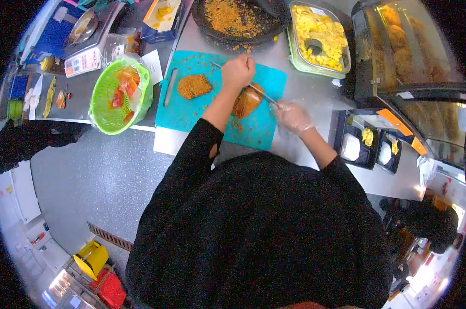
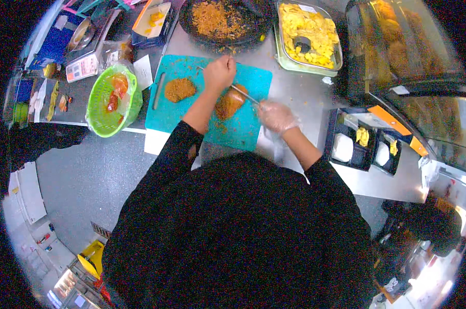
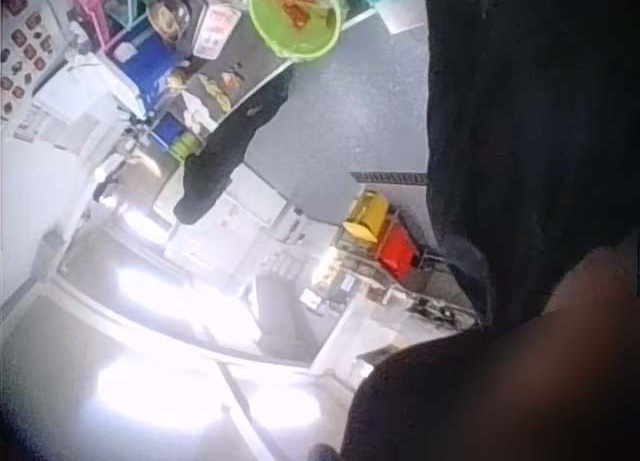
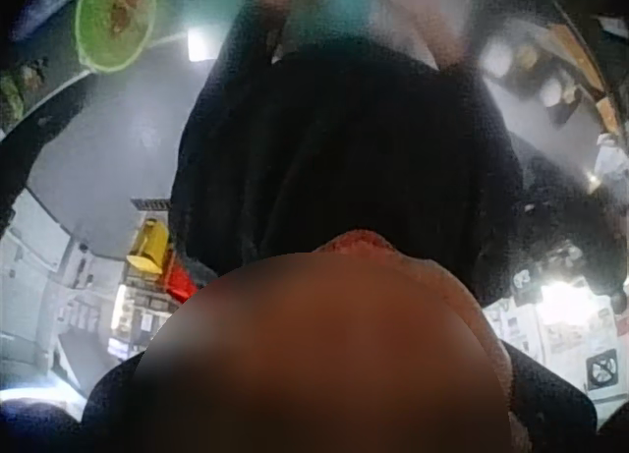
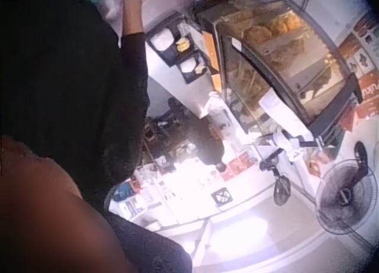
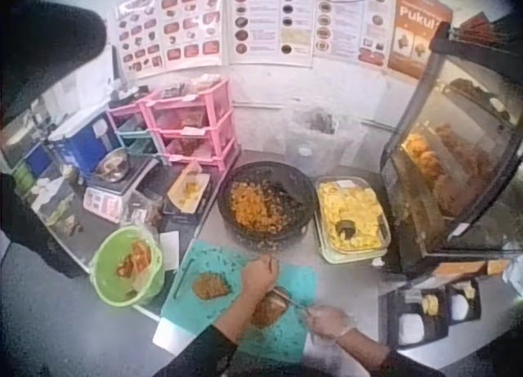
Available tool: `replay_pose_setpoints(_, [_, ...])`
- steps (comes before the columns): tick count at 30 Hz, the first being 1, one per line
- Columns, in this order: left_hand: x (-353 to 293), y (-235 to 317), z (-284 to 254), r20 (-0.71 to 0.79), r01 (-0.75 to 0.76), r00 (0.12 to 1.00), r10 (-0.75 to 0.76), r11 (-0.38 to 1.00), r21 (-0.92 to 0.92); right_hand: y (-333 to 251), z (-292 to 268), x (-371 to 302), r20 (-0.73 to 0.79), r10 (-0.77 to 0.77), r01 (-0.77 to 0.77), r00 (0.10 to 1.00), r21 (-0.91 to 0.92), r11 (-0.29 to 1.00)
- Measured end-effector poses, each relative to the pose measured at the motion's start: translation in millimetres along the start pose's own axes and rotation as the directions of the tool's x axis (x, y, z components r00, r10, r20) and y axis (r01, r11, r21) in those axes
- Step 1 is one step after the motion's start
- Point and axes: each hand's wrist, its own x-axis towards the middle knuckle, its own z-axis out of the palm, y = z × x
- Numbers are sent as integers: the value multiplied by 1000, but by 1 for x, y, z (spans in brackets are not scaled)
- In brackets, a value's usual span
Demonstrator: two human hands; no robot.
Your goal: The person assembles food boxes by unfolding cardboard containers, placing plastic trays inside, and filling them with white rice balls, shredded egg, and pieces of fried chicken that the person cuts on a board.
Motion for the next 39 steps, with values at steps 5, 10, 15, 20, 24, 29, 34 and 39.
replay_pose_setpoints(5, [1, 14, -29, -130, -38, 991, 28, 996, -78, -9, -18, -25, -186, -150, 148, 971, -25, 989])
replay_pose_setpoints(10, [-19, 6, -48, -127, -147, 983, 134, 984, -99, -36, -5, -43, -146, -69, 90, 987, 146, 985])
replay_pose_setpoints(15, [-30, -3, -35, 30, -56, 998, 58, 998, -38, -34, 14, -40, -60, -40, 45, 997, 80, 996])
replay_pose_setpoints(20, [-28, -9, -24, 110, -45, 993, 44, 999, 6, -30, 21, -30, -14, -11, 12, 1000, 42, 999])
replay_pose_setpoints(24, [-30, -3, -25, 132, -15, 991, 11, 999, 29, -3, 52, -25, -78, -156, 159, 985, 32, 987])
replay_pose_setpoints(29, [-22, -6, -28, 7, -48, 999, 49, 998, -45, -46, -22, -33, 97, -1, -3, 995, 42, 999])
replay_pose_setpoints(34, [-24, 16, -66, -3, -35, 999, 35, 997, -70, -63, -36, -53, 59, 107, -115, 992, 156, 981])
replay_pose_setpoints(39, [-35, -1, -50, 48, -62, 997, 65, 996, -59, -57, -2, -50, 128, 101, -122, 987, 160, 980])
